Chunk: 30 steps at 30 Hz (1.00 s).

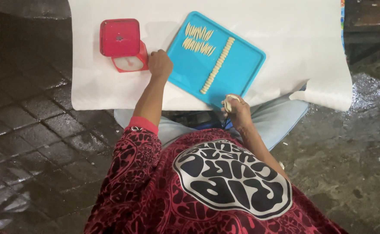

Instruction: Rolling small pieces of dough into thin strips and arranging them in rows on a tray.

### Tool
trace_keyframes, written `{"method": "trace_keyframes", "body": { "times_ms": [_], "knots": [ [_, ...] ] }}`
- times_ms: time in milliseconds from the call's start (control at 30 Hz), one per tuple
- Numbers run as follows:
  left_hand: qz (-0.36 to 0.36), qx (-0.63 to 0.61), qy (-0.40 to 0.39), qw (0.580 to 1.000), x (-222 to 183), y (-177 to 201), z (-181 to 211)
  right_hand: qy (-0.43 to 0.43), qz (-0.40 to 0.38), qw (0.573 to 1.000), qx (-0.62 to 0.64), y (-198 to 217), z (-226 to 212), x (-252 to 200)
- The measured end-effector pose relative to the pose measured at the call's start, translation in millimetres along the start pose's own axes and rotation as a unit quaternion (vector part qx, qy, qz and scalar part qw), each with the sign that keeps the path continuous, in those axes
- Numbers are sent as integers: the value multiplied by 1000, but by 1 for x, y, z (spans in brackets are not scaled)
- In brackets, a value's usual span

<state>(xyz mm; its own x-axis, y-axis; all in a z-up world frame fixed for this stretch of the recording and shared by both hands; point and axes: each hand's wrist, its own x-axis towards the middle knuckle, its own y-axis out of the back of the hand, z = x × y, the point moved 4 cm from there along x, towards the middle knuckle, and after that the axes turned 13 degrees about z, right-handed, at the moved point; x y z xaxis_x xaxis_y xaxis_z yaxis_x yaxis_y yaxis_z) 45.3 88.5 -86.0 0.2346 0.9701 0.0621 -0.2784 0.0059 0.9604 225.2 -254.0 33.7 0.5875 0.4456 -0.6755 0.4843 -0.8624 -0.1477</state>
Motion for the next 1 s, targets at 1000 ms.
{"method": "trace_keyframes", "body": {
  "times_ms": [1000],
  "knots": [
    [182,-67,-70,979,-126,78,44,50,97,994,-9,-9,-18,-15]
  ]
}}
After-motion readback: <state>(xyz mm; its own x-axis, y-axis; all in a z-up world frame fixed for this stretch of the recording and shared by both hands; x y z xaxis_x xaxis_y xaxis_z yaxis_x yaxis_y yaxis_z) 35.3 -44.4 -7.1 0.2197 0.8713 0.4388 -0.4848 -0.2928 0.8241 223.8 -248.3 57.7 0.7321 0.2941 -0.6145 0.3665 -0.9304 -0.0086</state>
